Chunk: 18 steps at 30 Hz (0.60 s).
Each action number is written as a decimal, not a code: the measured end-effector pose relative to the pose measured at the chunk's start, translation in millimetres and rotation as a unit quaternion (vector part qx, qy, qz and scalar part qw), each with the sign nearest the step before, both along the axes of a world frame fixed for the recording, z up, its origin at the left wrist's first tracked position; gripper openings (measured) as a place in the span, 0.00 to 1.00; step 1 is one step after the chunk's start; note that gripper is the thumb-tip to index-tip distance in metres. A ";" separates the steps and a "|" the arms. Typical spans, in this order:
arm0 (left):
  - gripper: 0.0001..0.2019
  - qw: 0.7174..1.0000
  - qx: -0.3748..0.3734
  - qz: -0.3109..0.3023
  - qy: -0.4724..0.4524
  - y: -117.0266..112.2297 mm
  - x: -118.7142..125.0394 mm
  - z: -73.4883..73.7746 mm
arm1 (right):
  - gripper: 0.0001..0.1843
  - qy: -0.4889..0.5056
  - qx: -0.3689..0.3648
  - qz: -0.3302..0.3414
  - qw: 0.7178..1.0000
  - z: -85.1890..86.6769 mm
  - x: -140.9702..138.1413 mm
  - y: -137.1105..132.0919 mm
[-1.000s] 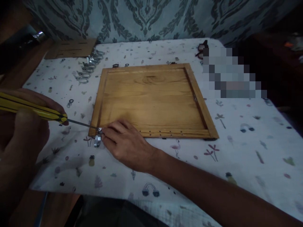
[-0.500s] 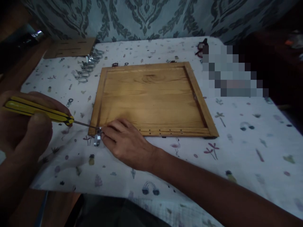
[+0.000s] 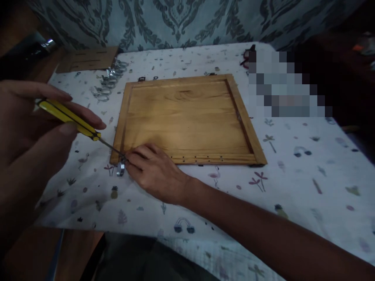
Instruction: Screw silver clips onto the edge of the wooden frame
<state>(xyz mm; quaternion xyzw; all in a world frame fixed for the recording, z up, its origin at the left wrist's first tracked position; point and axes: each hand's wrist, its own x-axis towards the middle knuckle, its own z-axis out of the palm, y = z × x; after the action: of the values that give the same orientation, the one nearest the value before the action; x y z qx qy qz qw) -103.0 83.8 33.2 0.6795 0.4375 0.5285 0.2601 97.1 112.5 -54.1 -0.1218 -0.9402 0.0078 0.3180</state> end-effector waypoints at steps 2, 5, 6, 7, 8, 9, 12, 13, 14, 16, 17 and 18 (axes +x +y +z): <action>0.08 0.994 -0.047 -0.013 -0.097 5.0 8.8 3.1 | 0.12 -0.001 -0.001 -0.001 1.000 -0.3 -0.3 -0.1; 0.07 0.974 -0.080 -0.029 -0.210 12.8 21.4 0.6 | 0.11 -0.001 -0.002 -0.001 1.000 -0.7 -0.4 -0.2; 0.10 0.969 -0.082 -0.034 -0.231 14.8 24.9 -1.6 | 0.11 0.000 -0.001 -0.003 1.000 -0.8 -0.3 -0.2; 0.12 0.965 -0.084 -0.042 -0.245 16.2 27.9 -4.1 | 0.11 0.000 -0.001 -0.003 1.000 -0.9 -0.1 -0.1; 0.13 0.962 -0.085 -0.049 -0.254 17.0 30.3 -6.4 | 0.11 0.000 0.000 -0.003 1.000 -0.9 0.0 0.0; 0.13 0.960 -0.086 -0.053 -0.260 17.1 32.0 -8.2 | 0.11 0.001 0.001 -0.002 1.000 -0.9 0.2 0.0; 0.13 0.958 -0.079 -0.034 -0.274 15.0 34.2 -8.9 | 0.11 0.005 0.005 0.000 1.000 -0.8 0.4 0.3; 0.13 0.957 -0.070 -0.018 -0.279 13.9 34.1 -7.4 | 0.12 0.007 0.007 0.000 1.000 -0.7 0.3 0.4; 0.12 0.957 -0.059 0.000 -0.284 12.8 33.8 -5.5 | 0.12 0.009 0.008 0.001 1.000 -0.5 0.2 0.5; 0.12 0.957 -0.033 0.029 -0.287 11.0 33.2 -1.0 | 0.12 0.013 0.007 0.004 1.000 -0.2 0.0 0.7; 0.12 0.957 -0.024 0.045 -0.284 10.3 33.1 1.0 | 0.11 0.014 0.004 0.005 1.000 -0.1 -0.1 0.7; 0.11 0.959 -0.023 0.058 -0.277 9.7 33.2 2.6 | 0.11 0.014 0.002 0.006 1.000 0.1 -0.2 0.7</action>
<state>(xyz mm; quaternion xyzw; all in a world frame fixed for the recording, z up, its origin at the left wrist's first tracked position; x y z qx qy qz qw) -69.7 93.5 35.8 0.4742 0.3986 0.7000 0.3554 96.9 113.2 -54.0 -0.1158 -0.9364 0.0098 0.3313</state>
